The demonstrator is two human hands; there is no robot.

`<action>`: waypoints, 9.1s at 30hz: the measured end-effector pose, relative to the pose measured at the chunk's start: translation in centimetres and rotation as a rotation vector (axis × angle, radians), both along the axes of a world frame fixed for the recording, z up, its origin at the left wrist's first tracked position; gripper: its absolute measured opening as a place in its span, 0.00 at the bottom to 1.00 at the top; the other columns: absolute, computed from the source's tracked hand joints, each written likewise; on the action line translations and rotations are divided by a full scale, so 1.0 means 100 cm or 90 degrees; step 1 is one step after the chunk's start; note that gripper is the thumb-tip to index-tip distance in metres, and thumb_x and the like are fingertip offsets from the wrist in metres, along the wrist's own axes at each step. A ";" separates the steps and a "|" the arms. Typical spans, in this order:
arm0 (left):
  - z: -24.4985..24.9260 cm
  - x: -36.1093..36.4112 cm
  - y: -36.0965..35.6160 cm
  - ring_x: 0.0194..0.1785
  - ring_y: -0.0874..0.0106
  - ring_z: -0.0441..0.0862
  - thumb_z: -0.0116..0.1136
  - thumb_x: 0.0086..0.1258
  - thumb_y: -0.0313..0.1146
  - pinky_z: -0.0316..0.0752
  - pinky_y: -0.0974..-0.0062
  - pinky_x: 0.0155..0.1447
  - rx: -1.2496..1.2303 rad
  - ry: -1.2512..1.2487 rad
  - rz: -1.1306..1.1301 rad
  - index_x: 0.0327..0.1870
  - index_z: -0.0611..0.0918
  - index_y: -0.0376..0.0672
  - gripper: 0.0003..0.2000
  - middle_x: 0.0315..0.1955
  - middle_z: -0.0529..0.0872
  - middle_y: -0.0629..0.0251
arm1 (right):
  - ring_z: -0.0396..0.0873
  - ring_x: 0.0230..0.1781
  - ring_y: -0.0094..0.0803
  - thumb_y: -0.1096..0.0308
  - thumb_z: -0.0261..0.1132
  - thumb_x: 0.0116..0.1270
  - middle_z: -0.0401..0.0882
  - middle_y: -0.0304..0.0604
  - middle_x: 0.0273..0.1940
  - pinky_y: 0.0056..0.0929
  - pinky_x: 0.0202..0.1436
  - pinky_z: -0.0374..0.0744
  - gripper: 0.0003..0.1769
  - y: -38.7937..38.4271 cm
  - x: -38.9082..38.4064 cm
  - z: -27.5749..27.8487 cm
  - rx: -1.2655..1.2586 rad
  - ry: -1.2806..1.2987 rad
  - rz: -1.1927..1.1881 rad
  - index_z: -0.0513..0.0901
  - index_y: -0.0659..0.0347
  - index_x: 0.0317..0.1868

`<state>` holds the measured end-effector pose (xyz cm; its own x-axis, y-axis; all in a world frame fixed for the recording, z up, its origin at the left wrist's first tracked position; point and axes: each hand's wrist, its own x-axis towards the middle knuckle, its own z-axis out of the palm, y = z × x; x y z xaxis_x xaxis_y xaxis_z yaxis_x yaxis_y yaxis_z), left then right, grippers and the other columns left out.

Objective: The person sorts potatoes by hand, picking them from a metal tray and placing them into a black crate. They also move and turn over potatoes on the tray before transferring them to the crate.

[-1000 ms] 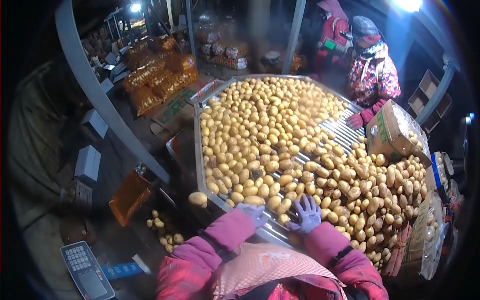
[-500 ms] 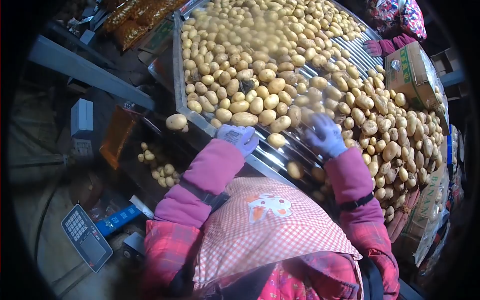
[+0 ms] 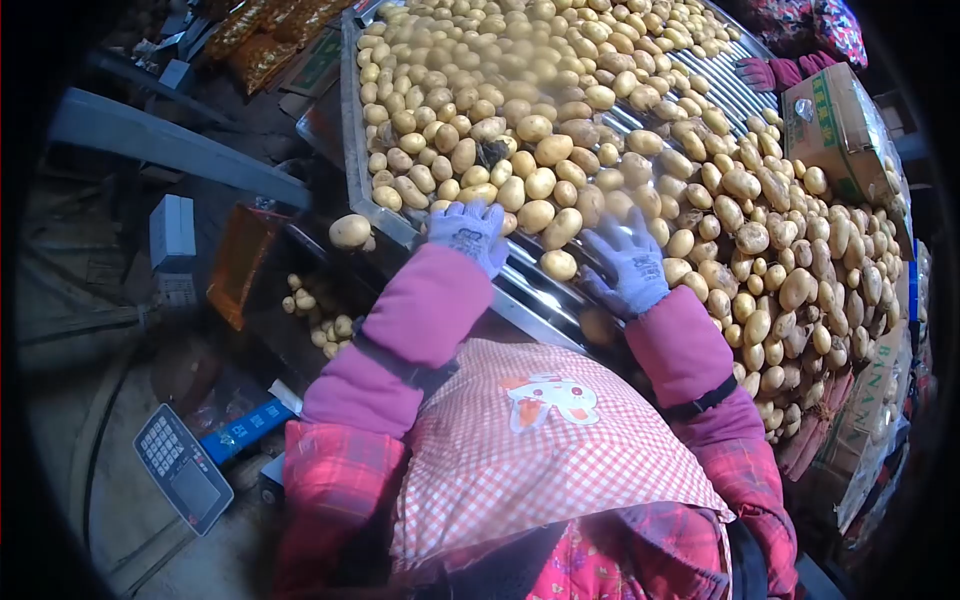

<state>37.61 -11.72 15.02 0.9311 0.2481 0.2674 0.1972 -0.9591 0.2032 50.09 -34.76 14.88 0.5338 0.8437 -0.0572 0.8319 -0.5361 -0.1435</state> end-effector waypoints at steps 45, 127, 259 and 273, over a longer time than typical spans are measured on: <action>-0.011 0.004 0.009 0.66 0.47 0.69 0.41 0.72 0.53 0.65 0.40 0.67 -1.716 -0.266 0.079 0.67 0.68 0.42 0.29 0.63 0.72 0.49 | 0.79 0.48 0.36 0.60 0.69 0.60 0.81 0.45 0.44 0.34 0.56 0.76 0.25 0.051 0.002 -0.019 0.265 0.576 -0.111 0.77 0.60 0.56; 0.009 -0.344 0.260 0.51 0.50 0.83 0.57 0.67 0.48 0.80 0.58 0.50 -0.291 -0.039 0.885 0.65 0.71 0.42 0.29 0.56 0.81 0.55 | 0.69 0.66 0.39 0.72 0.61 0.66 0.70 0.56 0.62 0.33 0.66 0.68 0.33 0.124 -0.112 -0.002 0.065 0.518 -0.044 0.60 0.68 0.70; -0.020 0.012 0.036 0.64 0.41 0.66 0.39 0.70 0.63 0.61 0.38 0.67 -1.760 -0.394 0.080 0.66 0.63 0.42 0.35 0.66 0.66 0.45 | 0.79 0.54 0.46 0.48 0.69 0.58 0.79 0.50 0.55 0.44 0.55 0.76 0.34 0.074 0.158 -0.003 -0.128 0.077 -0.295 0.72 0.49 0.63; 0.044 -0.057 0.052 0.55 0.60 0.78 0.46 0.72 0.50 0.80 0.64 0.51 -1.917 -0.280 -0.343 0.64 0.70 0.43 0.26 0.58 0.77 0.56 | 0.79 0.41 0.20 0.52 0.60 0.72 0.85 0.36 0.41 0.24 0.46 0.79 0.23 0.157 -0.008 0.022 0.317 0.553 0.049 0.82 0.62 0.55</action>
<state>31.94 -6.54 19.46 0.9967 0.0384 0.0721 -0.0293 0.9920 -0.1227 49.24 -19.06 17.03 0.4174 0.9081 -0.0318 0.3622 -0.1984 -0.9107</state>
